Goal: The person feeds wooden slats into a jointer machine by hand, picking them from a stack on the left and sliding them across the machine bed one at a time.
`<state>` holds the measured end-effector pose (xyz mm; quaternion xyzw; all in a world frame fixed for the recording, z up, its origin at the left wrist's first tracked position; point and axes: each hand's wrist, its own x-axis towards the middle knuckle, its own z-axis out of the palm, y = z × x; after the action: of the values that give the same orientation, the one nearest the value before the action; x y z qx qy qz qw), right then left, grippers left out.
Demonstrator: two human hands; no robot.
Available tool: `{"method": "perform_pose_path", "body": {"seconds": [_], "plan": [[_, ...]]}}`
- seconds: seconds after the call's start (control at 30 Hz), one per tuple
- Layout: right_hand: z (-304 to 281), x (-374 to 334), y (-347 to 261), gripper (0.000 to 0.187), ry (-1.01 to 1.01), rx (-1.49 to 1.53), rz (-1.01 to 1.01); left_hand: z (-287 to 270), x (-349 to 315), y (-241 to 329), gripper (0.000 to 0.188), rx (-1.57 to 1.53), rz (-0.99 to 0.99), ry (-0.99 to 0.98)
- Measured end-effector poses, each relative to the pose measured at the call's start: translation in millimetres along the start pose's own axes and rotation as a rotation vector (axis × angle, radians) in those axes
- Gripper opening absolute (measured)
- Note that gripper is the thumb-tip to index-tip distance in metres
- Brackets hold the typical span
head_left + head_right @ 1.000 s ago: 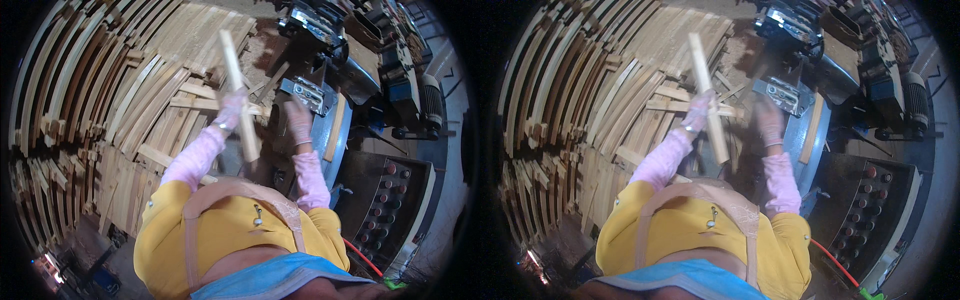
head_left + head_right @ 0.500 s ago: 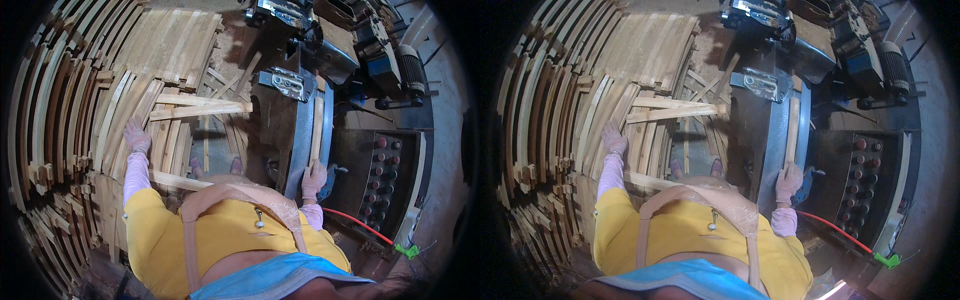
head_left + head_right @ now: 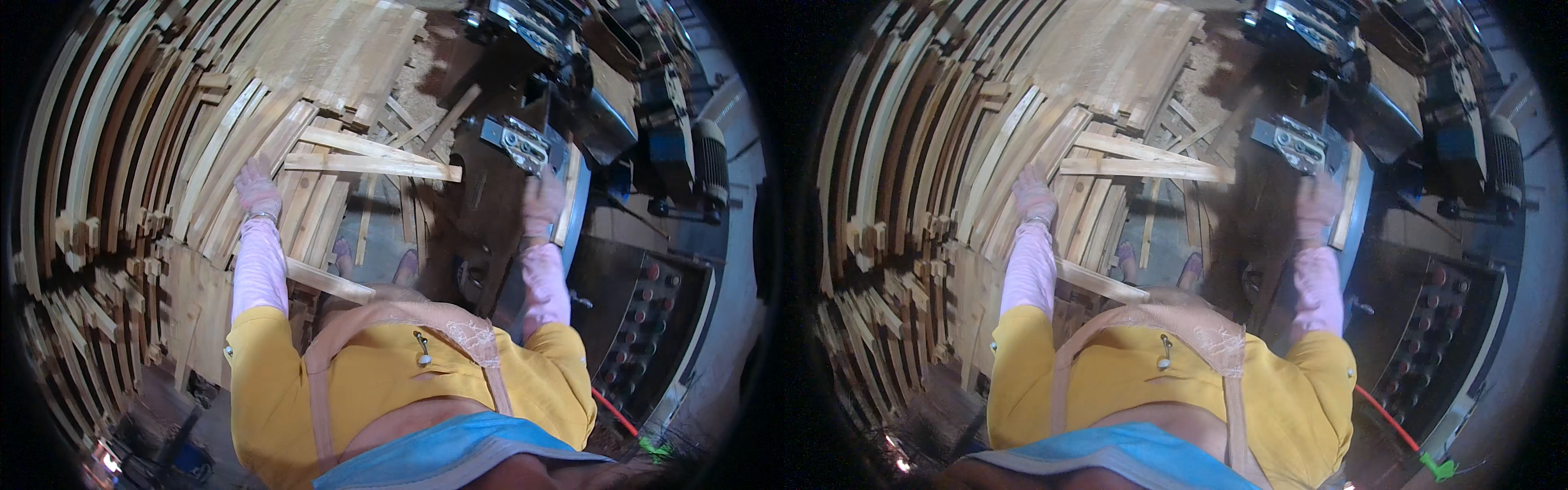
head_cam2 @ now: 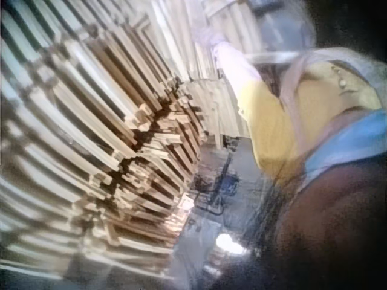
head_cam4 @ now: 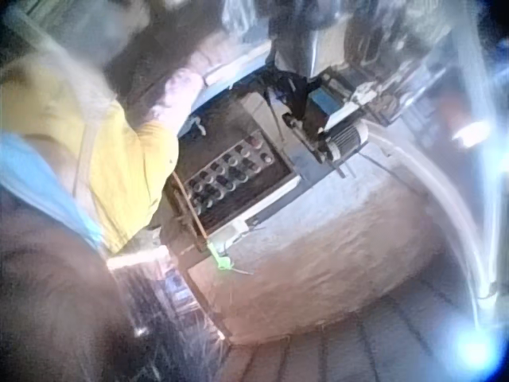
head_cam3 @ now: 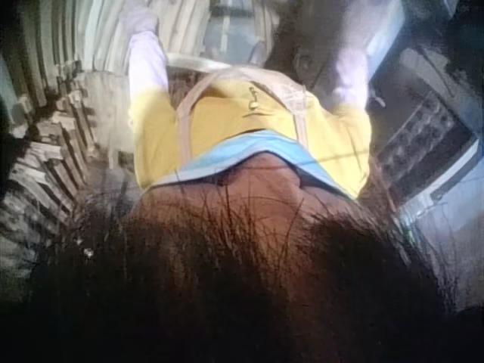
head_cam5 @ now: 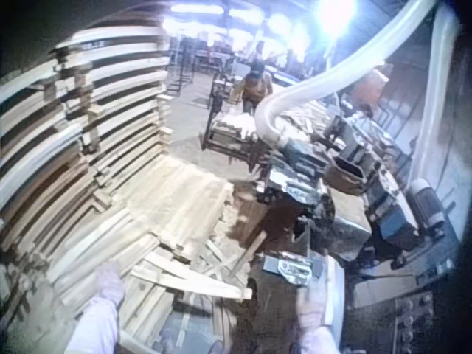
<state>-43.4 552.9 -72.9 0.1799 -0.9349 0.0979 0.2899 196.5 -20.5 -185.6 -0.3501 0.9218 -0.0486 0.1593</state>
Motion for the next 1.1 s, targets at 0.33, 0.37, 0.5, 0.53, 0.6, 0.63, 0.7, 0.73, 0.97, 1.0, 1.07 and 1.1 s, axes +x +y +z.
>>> {"method": "perform_pose_path", "body": {"seconds": [0.33,0.37,0.5,0.53,0.6,0.63,0.7,0.73,0.97,1.0,1.07,1.1], "plan": [[126.3,-13.9,-213.1,0.042,-0.809,0.131,-0.277,7.8,1.6,-16.3,0.074,-0.111,0.065,0.125],[127.6,-22.0,-212.4,0.041,-0.850,0.128,-0.308,-0.5,3.6,-20.0,0.074,-0.121,0.090,0.108],[28.7,-22.7,-212.6,0.037,-1.045,0.093,-0.347,21.0,13.0,-35.3,0.073,-0.139,0.102,0.163],[-1.9,-33.1,-194.7,0.039,-1.053,0.048,-0.287,13.7,17.4,-30.1,0.071,-0.183,0.094,0.104],[-74.2,-42.2,-162.4,0.049,-1.101,0.081,-0.125,23.8,21.6,-33.1,0.071,-0.181,0.102,0.112],[-106.5,-54.5,-143.2,0.057,-1.065,0.157,-0.003,45.0,22.8,-38.7,0.070,-0.143,0.123,0.194],[-159.4,-94.3,-110.7,0.073,-0.974,0.255,0.363,51.6,28.3,-30.6,0.063,-0.017,0.171,0.119],[-184.9,-111.6,-104.5,0.078,-0.884,0.277,0.532,58.0,27.7,-30.0,0.062,-0.022,0.167,0.180],[-239.5,-255.3,-58.0,0.069,-0.624,-0.070,1.033,22.9,20.1,-17.2,0.074,-0.178,0.096,0.048],[-236.3,-259.5,-53.3,0.067,-0.565,-0.066,1.039,3.3,12.6,-10.3,0.077,-0.178,0.054,-0.053],[-220.1,-234.2,-38.5,0.064,-0.436,-0.042,1.040,17.7,19.1,-18.6,0.080,-0.123,0.035,-0.087],[-218.6,-187.4,-41.0,0.057,-0.320,0.036,1.003,46.1,26.1,-38.8,0.080,-0.069,0.055,-0.018]]}}
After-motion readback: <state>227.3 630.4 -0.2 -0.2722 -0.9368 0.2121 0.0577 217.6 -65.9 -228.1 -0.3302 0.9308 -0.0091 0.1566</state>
